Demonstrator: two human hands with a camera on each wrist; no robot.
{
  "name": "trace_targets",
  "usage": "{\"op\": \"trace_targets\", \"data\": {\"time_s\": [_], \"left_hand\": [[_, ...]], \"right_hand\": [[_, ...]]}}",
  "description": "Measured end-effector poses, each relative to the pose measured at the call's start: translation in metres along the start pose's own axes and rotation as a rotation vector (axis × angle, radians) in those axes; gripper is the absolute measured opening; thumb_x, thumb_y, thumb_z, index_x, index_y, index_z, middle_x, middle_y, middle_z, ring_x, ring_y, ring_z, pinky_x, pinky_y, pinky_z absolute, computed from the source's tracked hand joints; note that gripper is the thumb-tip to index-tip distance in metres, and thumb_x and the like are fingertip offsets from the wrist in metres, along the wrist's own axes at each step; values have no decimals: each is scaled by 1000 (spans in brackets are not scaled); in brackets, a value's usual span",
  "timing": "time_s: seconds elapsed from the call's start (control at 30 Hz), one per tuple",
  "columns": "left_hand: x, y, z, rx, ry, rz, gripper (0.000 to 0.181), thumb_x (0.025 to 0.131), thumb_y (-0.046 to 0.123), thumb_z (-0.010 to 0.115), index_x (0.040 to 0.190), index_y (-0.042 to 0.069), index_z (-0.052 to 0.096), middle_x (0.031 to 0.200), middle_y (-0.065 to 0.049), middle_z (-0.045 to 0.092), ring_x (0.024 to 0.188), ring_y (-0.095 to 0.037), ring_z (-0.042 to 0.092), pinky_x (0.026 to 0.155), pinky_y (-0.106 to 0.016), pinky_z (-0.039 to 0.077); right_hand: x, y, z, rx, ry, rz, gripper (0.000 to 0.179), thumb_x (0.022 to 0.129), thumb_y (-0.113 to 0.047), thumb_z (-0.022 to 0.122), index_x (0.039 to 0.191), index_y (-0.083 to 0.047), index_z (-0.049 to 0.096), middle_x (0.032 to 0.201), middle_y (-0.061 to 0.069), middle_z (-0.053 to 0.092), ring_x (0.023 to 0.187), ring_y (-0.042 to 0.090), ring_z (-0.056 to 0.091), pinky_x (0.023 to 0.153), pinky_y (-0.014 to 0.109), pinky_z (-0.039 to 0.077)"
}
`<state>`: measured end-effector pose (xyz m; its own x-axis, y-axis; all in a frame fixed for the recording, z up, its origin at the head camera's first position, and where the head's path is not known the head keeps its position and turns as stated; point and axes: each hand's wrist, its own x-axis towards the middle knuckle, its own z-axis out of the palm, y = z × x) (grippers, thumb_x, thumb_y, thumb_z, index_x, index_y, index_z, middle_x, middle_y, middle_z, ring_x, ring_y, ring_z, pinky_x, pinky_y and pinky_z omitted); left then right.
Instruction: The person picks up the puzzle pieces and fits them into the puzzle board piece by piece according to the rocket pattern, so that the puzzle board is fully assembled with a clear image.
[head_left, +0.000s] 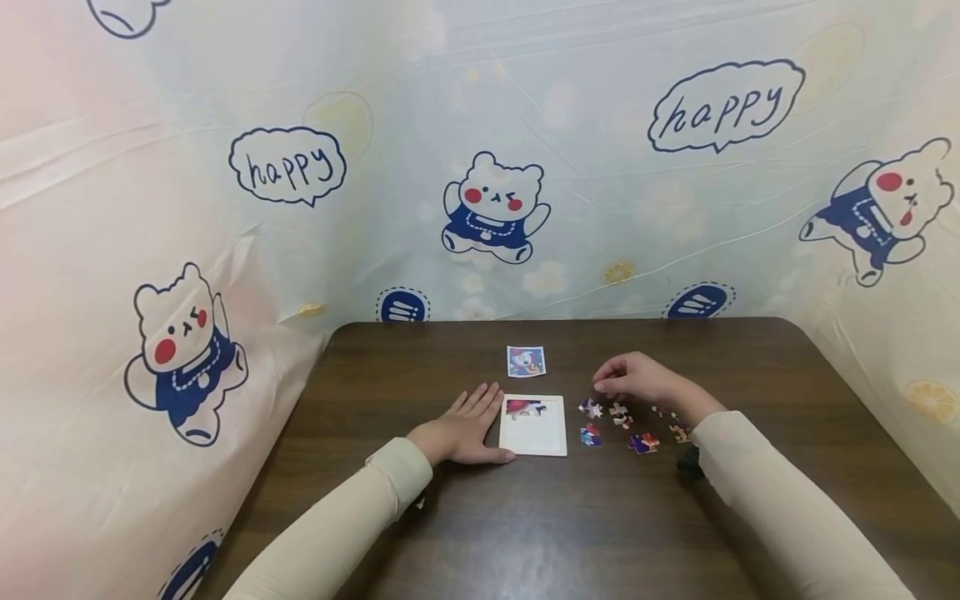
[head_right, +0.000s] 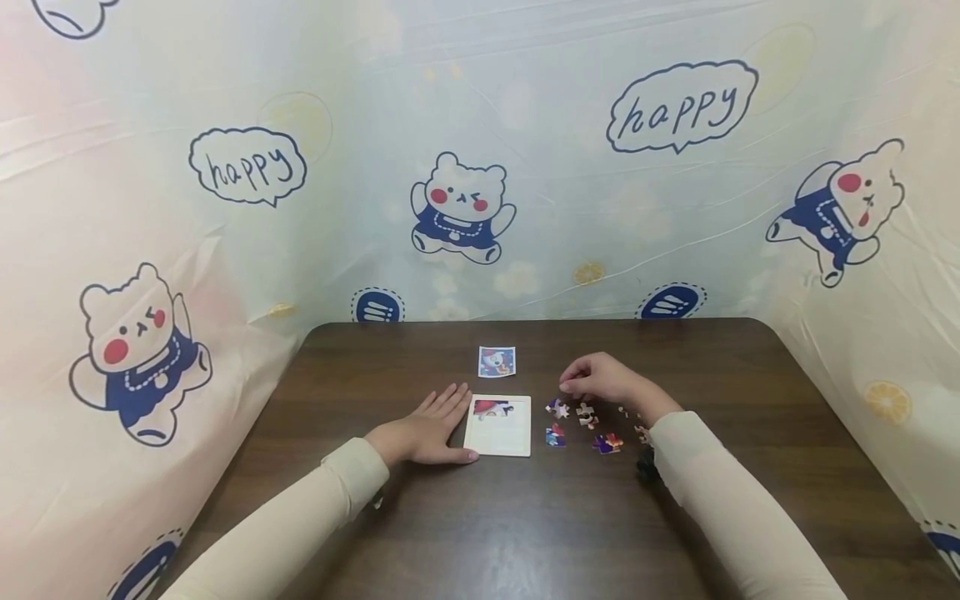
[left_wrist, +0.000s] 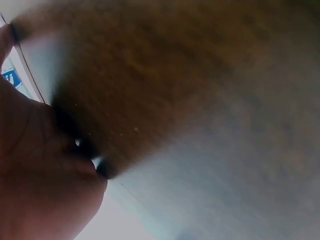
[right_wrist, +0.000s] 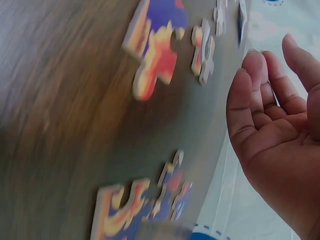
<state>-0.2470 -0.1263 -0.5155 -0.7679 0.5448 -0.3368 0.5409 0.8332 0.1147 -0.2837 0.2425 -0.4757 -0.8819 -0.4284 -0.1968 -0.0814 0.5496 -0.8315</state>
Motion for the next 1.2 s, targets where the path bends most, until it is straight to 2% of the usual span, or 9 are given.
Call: {"op": "trace_targets", "data": {"time_s": [0.2, 0.37, 0.57, 0.9, 1.2], "left_hand": [[1, -1, -1, -22, 3, 13, 123, 71, 97, 29, 159, 18, -6, 165, 2, -12, 150, -17, -13, 119, -47, -1], [2, -3, 0, -33, 24, 29, 122, 72, 97, 27, 159, 17, -4, 165, 1, -10, 150, -17, -12, 120, -46, 0], [2, -4, 2, -64, 47, 47, 121, 74, 95, 28, 160, 14, -1, 166, -2, -7, 150, -19, -10, 119, -48, 0], [-4, 2, -3, -85, 51, 50, 121, 76, 93, 34, 160, 12, 3, 166, -5, -5, 151, -23, -7, 119, -52, 2], [-8, 6, -8, -32, 21, 30, 119, 77, 92, 33, 160, 12, 4, 166, -6, -4, 151, -24, -7, 119, -50, 1]], "right_hand": [[-7, 7, -13, -23, 30, 12, 33, 94, -30, 70, 113, -2, 70, 101, 12, 69, 89, 26, 65, 78, 38, 55], [-15, 10, -24, -35, 28, -19, 36, 96, -28, 68, 116, 2, 67, 103, 15, 69, 90, 28, 65, 78, 41, 56], [-23, 13, -33, -22, 36, 6, 39, 96, -31, 67, 118, 1, 67, 107, 19, 68, 93, 33, 65, 82, 45, 55], [-30, 22, -47, -60, 101, 18, 38, 94, -32, 70, 116, -1, 68, 105, 20, 68, 91, 32, 66, 81, 45, 54], [-40, 33, -61, -75, 105, 17, 44, 94, -32, 70, 120, 3, 65, 105, 17, 69, 91, 31, 66, 81, 43, 54]]}}
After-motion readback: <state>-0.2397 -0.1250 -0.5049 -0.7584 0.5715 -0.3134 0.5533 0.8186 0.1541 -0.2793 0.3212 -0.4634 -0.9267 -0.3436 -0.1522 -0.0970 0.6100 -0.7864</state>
